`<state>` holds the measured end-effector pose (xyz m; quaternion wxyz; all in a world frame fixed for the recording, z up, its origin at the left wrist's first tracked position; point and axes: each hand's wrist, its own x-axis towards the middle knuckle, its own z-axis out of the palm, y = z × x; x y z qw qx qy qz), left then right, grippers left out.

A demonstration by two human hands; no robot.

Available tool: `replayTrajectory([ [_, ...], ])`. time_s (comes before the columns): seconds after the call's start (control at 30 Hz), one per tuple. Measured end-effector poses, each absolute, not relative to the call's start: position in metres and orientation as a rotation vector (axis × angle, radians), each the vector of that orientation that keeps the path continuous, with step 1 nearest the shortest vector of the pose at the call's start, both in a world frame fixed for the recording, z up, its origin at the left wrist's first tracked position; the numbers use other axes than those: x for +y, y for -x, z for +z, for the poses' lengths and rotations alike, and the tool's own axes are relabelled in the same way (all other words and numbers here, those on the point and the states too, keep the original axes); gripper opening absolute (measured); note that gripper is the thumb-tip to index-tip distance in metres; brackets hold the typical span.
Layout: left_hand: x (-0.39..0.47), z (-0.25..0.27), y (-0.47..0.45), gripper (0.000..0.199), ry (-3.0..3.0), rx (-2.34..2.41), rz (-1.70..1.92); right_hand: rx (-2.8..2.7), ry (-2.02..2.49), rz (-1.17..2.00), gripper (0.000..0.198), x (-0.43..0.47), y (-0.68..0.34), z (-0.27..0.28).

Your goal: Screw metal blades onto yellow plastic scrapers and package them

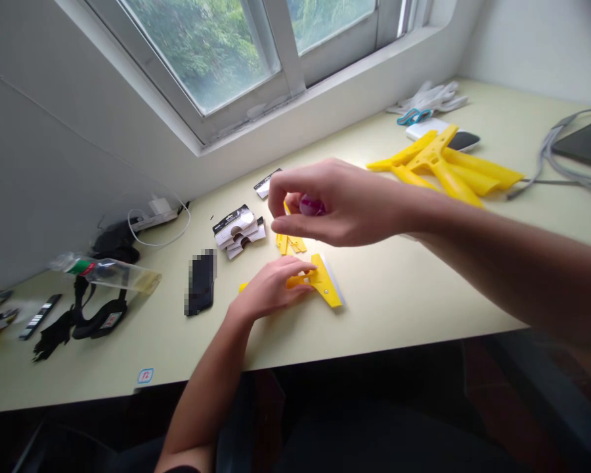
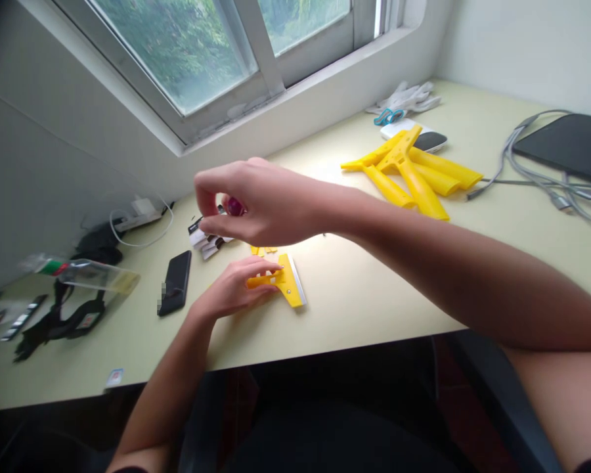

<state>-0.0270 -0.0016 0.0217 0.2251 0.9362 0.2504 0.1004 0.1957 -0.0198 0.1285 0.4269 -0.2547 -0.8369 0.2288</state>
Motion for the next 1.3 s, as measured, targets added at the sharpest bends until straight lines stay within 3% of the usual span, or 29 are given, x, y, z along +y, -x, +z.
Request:
replayTrajectory([
  [0.23, -0.002, 0.016, 0.028, 0.025, -2.653, 0.62, 0.204, -1.363, 0.459, 0.7, 0.025, -0.038, -0.187, 0.142],
  [0.43, -0.004, 0.014, 0.026, 0.025, -2.674, 0.634, 0.163, -1.206, 0.421, 0.672, 0.033, -0.039, -0.179, 0.143],
  [0.67, -0.004, 0.013, 0.026, 0.022, -2.648, 0.622, 0.202, -1.268, 0.364, 0.865, 0.016, -0.039, -0.164, 0.128],
  [1.13, -0.002, 0.011, 0.027, 0.024, -2.634, 0.622, 0.2, -1.203, 0.413, 0.833, 0.027, -0.042, -0.162, 0.128],
  [1.3, -0.004, 0.017, 0.024, 0.023, -2.616, 0.657, 0.203, -1.428, 0.471, 0.815, 0.02, -0.07, -0.161, 0.151],
])
